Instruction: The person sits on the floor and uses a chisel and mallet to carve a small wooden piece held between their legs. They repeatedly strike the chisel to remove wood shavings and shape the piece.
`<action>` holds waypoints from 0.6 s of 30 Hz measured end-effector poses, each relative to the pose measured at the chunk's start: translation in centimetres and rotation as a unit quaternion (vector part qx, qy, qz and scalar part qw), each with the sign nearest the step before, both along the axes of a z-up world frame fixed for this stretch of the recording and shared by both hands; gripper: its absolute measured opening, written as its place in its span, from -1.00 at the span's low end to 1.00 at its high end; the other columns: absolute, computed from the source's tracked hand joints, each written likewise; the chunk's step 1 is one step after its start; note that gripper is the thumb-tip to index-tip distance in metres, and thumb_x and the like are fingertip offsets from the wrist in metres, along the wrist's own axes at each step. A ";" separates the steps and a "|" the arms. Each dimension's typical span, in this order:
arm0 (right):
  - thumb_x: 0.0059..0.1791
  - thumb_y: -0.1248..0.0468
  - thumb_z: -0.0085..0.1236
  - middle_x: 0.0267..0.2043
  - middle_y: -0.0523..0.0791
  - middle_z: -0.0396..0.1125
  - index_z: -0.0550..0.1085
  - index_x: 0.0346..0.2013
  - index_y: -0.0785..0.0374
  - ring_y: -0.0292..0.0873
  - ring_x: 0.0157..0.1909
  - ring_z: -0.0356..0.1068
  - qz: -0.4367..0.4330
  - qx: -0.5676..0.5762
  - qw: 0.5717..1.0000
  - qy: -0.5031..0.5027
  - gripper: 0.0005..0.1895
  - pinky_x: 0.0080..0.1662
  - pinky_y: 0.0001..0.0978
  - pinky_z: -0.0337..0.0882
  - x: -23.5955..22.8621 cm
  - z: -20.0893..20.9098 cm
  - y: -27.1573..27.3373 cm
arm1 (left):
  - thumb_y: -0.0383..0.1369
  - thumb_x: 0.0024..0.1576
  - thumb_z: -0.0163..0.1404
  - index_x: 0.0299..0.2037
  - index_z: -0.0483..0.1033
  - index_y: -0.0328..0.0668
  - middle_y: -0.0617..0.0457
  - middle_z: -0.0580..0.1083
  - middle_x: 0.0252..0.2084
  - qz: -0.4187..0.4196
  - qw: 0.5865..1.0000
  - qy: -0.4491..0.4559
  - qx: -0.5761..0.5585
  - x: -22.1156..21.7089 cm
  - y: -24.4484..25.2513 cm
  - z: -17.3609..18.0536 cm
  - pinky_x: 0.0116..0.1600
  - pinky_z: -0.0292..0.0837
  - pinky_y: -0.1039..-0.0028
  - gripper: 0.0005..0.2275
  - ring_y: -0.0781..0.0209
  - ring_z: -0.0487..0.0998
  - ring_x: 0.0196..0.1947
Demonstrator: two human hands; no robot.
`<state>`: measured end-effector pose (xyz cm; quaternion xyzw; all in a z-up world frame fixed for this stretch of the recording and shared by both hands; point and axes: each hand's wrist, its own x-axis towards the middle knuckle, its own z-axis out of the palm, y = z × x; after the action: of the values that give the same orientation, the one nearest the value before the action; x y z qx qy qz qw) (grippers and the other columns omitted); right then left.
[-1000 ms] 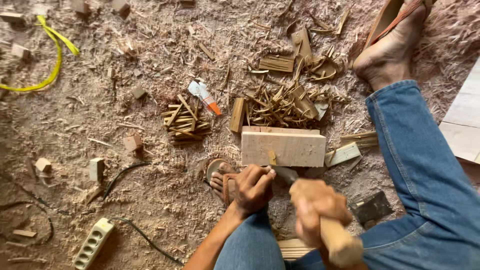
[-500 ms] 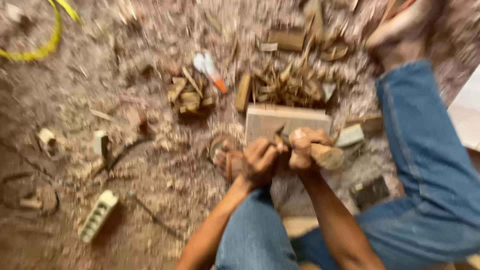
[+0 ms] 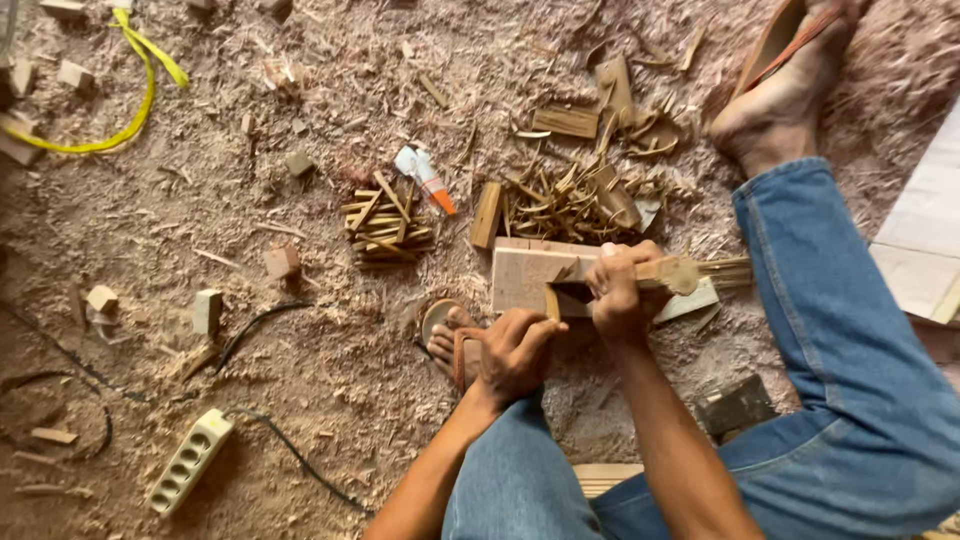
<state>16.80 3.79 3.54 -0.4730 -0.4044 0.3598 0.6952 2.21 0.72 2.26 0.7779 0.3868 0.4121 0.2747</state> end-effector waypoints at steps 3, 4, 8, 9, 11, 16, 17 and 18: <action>0.04 0.47 -0.09 -0.57 -0.13 0.22 0.25 -0.34 0.27 -0.30 -0.62 0.17 -0.014 0.002 1.000 0.020 -0.90 -0.48 -0.35 0.35 0.9 0.2 -1.4 | -0.50 0.14 0.16 -0.11 0.49 -0.27 -0.06 0.46 -0.26 -0.005 1.000 -0.025 0.010 0.1 -0.2 -0.2 -0.25 0.49 0.28 -0.84 0.03 0.54 -0.33; 0.04 0.47 -0.08 -0.57 -0.13 0.22 0.25 -0.34 0.27 -0.30 -0.62 0.17 -0.014 0.008 1.000 0.016 -0.90 -0.47 -0.35 0.35 0.9 0.8 -2.3 | -0.50 0.15 0.17 -0.09 0.47 -0.27 -0.06 0.46 -0.25 -0.006 0.999 -0.032 0.012 0.1 0.0 -0.5 -0.24 0.50 0.28 -0.82 0.03 0.55 -0.32; 0.03 0.47 -0.08 -0.56 -0.12 0.23 0.25 -0.33 0.27 -0.30 -0.62 0.18 0.015 0.037 0.998 -0.038 -0.91 -0.46 -0.34 0.37 -0.5 5.2 -6.6 | -0.57 0.09 0.10 -0.06 0.48 -0.33 -0.11 0.48 -0.22 -0.035 0.999 -0.029 0.008 -0.5 -0.6 -1.6 -0.25 0.49 0.28 -0.78 0.01 0.54 -0.33; 0.03 0.47 -0.08 -0.56 -0.12 0.24 0.25 -0.33 0.28 -0.30 -0.62 0.19 0.023 0.025 0.998 -0.049 -0.91 -0.46 -0.34 0.37 -0.7 6.1 -7.0 | -0.57 0.08 0.11 -0.07 0.48 -0.34 -0.10 0.48 -0.23 -0.040 0.999 -0.028 0.003 -0.6 -0.6 -1.9 -0.26 0.48 0.28 -0.78 0.00 0.53 -0.34; 0.05 0.47 -0.08 -0.53 -0.11 0.25 0.26 -0.31 0.28 -0.28 -0.61 0.21 0.026 -0.006 0.997 -0.066 -0.91 -0.45 -0.32 0.40 -0.5 6.8 -6.3 | -0.56 0.08 0.12 -0.09 0.49 -0.34 -0.07 0.47 -0.26 -0.040 0.999 -0.023 -0.004 -0.4 -0.6 -2.1 -0.28 0.46 0.28 -0.79 0.02 0.52 -0.36; 0.04 0.47 -0.06 -0.57 -0.16 0.21 0.27 -0.34 0.25 -0.30 -0.61 0.16 0.020 0.034 0.999 -0.002 -0.89 -0.47 -0.36 0.35 0.3 4.5 -4.1 | -0.52 0.06 0.08 -0.13 0.50 -0.33 -0.10 0.44 -0.28 -0.028 0.998 -0.024 0.045 0.1 0.3 -1.7 -0.27 0.49 0.25 -0.81 -0.02 0.52 -0.33; 0.04 0.47 -0.06 -0.57 -0.16 0.20 0.27 -0.35 0.24 -0.30 -0.61 0.16 0.018 0.019 1.000 -0.005 -0.89 -0.47 -0.36 0.35 0.3 4.4 -5.1 | -0.51 0.07 0.10 -0.17 0.49 -0.30 -0.08 0.43 -0.30 -0.025 1.000 -0.011 0.007 0.1 -0.5 -1.0 -0.28 0.46 0.25 -0.85 -0.01 0.51 -0.35; 0.04 0.46 -0.06 -0.57 -0.16 0.20 0.26 -0.35 0.24 -0.30 -0.61 0.15 0.015 0.007 1.000 -0.008 -0.89 -0.47 -0.36 0.34 0.3 4.7 -6.4 | -0.50 0.08 0.12 -0.22 0.48 -0.28 -0.07 0.43 -0.33 -0.022 0.999 0.002 -0.031 0.1 -1.4 0.0 -0.30 0.43 0.25 -0.88 0.00 0.50 -0.36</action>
<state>17.11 -2.57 8.19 -0.4645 -0.4197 0.3636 0.6898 2.31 -0.72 2.29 0.7781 0.3832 0.3920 0.3067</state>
